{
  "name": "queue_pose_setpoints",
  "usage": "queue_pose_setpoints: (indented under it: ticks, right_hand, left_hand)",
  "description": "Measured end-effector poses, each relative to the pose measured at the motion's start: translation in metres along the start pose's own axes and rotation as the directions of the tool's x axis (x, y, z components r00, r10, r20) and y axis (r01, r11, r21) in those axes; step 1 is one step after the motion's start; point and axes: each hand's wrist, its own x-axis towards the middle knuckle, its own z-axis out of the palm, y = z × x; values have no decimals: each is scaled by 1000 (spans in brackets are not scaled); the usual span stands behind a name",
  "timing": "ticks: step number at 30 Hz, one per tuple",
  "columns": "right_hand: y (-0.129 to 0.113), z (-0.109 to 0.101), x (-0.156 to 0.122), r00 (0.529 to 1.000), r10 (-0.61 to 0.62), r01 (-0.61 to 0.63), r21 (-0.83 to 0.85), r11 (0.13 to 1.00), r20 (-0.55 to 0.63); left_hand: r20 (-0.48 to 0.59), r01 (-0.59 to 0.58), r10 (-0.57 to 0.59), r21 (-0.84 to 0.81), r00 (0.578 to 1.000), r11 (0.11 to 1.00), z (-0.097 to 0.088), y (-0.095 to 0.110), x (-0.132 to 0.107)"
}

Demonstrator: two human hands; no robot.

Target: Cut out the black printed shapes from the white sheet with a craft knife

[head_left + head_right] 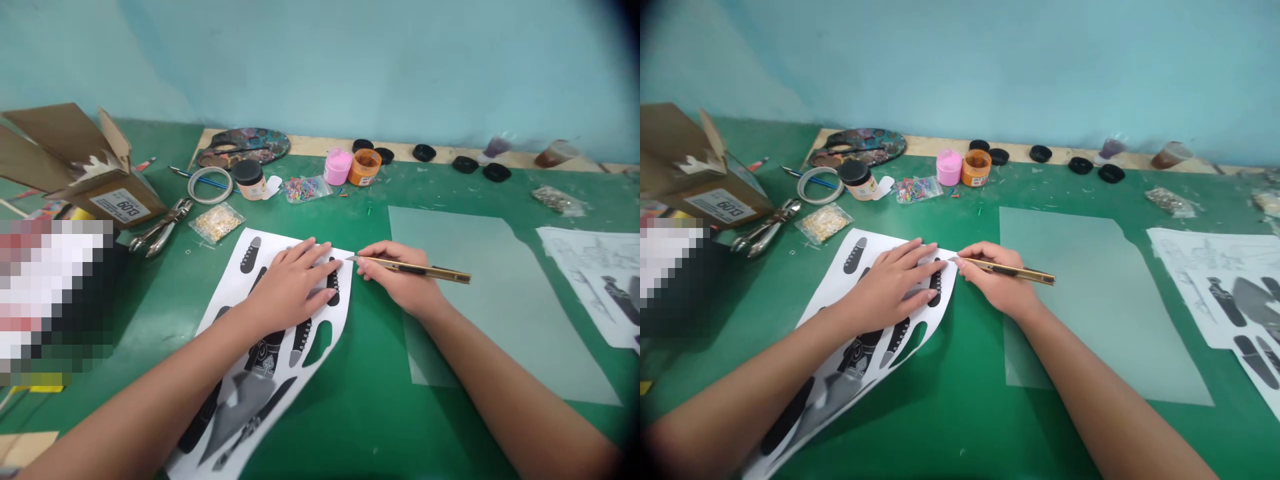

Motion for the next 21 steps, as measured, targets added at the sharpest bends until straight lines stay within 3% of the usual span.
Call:
queue_pose_setpoints:
  ticks: [4,8,11,14,17,21]
  right_hand:
    - [0,2,-4,990,-117,117,-3,993,-84]
    - [-4,4,-9,968,-237,227,-108,968,-84]
    - [-9,6,-13,967,-249,243,-100,965,-53]
    - [-15,7,-17,975,-219,217,-52,975,-38]
    - [-19,10,-20,977,-215,215,-53,975,-4]
    - [-17,19,-21,987,-163,163,-27,986,-5]
  left_hand:
    - [1,48,-48,52,999,997,0,9,-9]
    - [-103,195,-184,116,978,974,10,26,-25]
    - [-224,335,-302,125,927,934,22,45,-32]
    - [-348,476,-418,97,839,874,33,66,-32]
    - [-399,553,-482,79,780,829,35,78,-26]
    - [-318,549,-484,159,815,820,15,64,-18]
